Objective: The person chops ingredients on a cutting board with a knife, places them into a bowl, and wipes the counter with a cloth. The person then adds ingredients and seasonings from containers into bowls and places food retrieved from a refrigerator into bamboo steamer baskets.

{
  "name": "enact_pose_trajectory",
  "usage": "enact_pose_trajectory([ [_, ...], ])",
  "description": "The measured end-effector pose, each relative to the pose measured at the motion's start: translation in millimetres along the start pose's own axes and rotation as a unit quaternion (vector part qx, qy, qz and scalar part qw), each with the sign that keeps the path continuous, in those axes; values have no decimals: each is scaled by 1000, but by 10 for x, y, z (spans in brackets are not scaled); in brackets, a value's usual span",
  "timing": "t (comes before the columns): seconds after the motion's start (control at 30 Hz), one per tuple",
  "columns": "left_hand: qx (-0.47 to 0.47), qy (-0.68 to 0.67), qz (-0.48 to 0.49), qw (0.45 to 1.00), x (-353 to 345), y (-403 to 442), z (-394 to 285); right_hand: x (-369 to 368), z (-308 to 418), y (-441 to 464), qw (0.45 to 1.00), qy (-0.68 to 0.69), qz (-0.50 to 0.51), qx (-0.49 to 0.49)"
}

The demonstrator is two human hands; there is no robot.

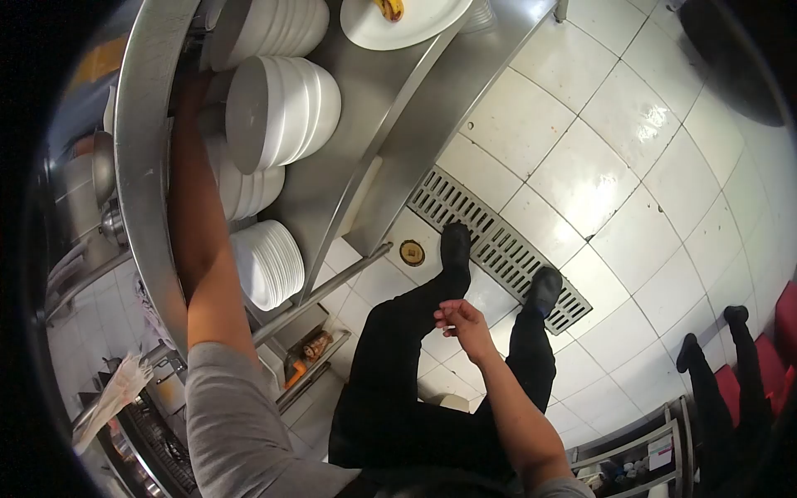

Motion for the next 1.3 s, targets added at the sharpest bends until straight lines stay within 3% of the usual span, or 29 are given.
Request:
enact_pose_trajectory([
  [0.53,70,-120,-61,988,934,-1572,-271,61,-93,-92,999,-31,16,12],
  [0.8,57,-208,-13,976,1603,-2557,-927,338,-182,-241,993,-96,-25,56],
  [0.9,109,-301,117,940,1979,-2895,-1276,546,-304,-380,988,-137,-40,59],
  [0.97,-123,-219,-11,968,2301,-3243,-1605,670,-139,-626,983,-165,-50,63],
  [1.03,-158,-213,-29,964,2525,-3632,-1925,679,184,-1040,981,-172,-48,78],
  [1.07,-161,-264,55,949,2452,-3831,-2071,688,388,-1228,983,-150,-45,92],
  [1.17,-198,-422,102,879,2750,-4368,-2555,399,1175,-1851,979,-165,-22,117],
  [1.3,-312,-489,134,804,3346,-4835,-3137,-38,1620,-2492,967,-232,51,97],
])
Point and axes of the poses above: each hand's wrist, its own y-axis towards the middle knuckle, its own x-axis out of the back of the hand, z = x × y, the point moved 9 cm from there along y, towards the middle knuckle
